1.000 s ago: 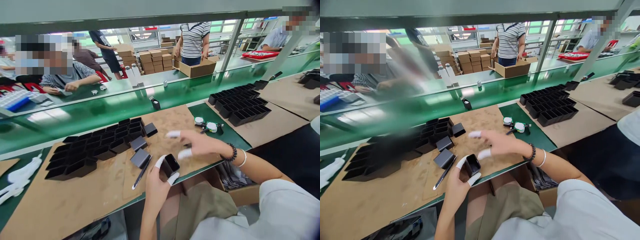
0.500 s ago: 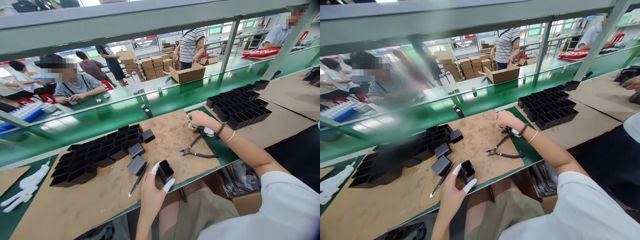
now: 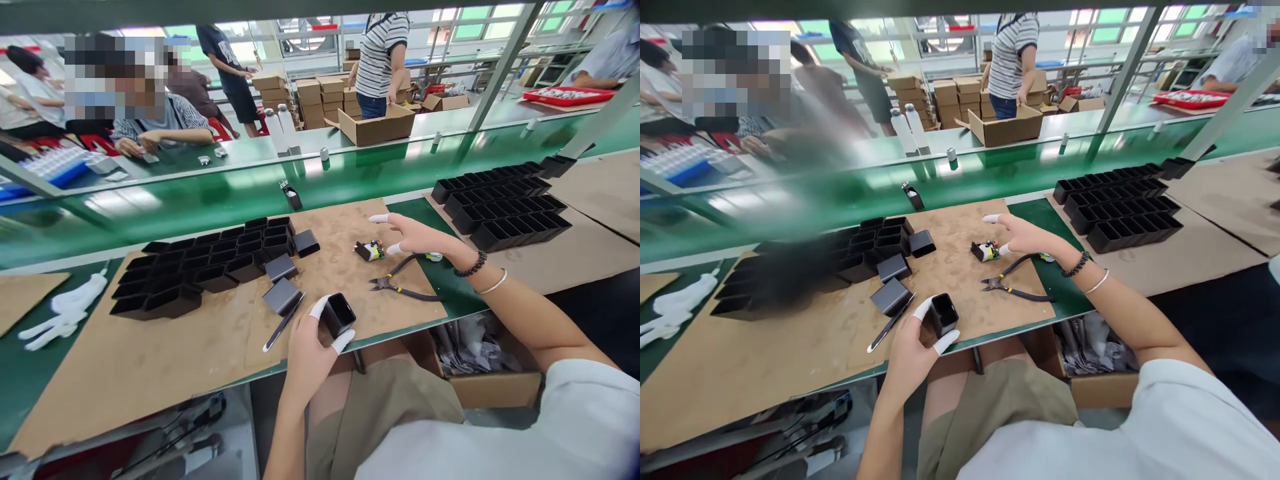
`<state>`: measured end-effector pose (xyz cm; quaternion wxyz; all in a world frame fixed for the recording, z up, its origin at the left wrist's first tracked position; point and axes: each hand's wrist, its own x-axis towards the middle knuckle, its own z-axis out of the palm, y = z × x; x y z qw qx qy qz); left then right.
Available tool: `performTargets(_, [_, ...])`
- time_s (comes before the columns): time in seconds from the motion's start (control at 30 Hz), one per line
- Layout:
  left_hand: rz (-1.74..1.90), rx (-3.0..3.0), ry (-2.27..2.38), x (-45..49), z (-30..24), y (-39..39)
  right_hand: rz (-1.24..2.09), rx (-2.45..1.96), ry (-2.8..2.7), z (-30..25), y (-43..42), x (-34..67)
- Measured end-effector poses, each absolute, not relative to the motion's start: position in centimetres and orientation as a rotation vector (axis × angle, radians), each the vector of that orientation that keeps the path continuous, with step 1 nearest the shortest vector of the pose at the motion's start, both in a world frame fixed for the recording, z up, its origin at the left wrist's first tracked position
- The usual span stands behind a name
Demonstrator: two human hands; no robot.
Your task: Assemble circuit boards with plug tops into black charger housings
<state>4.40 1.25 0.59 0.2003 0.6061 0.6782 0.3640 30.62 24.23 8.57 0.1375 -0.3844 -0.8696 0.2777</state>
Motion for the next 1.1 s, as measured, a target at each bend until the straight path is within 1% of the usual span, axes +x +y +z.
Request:
performTargets(0.1, [1.033,1.703,1.89,4.6,0.7,1.2,0.7,-1.151,-2.697,8.8,24.6,28.5])
performTargets(0.2, [1.043,1.69,1.872,4.6,0.9,1.2,0.716,-1.215,-2.76,8.8,25.4,26.3])
performTargets(0.3, [1.058,1.64,1.823,4.5,1.3,1.3,0.782,-1.236,-2.757,9.5,25.7,25.6])
performTargets(0.4, [1.094,1.539,1.779,4.5,1.6,1.4,0.917,-1.191,-2.694,10.0,24.6,26.2])
performTargets(0.47, [1.141,1.454,1.722,4.5,1.8,1.4,1.14,-1.104,-2.489,9.7,22.8,26.6])
performTargets(0.57, [1.212,1.332,1.557,4.7,2.2,1.2,1.508,-0.903,-1.922,8.6,18.7,26.6])
performTargets(0.63, [1.258,1.299,1.443,5.0,2.6,1.1,1.588,-0.791,-1.682,8.2,15.5,26.2])
performTargets(0.73, [1.307,1.32,1.382,5.7,3.5,0.5,1.523,-0.673,-1.624,8.5,11.2,25.5])
performTargets(0.83, [1.355,1.346,1.392,6.4,4.6,-0.1,1.355,-0.582,-1.682,9.3,8.4,25.0])
performTargets(0.93, [1.425,1.383,1.368,6.8,5.4,-0.5,1.248,-0.496,-1.772,9.7,7.3,25.0])
performTargets(1.1, [1.436,1.424,1.372,6.9,5.8,-0.4,1.191,-0.478,-1.849,9.9,7.3,25.5])
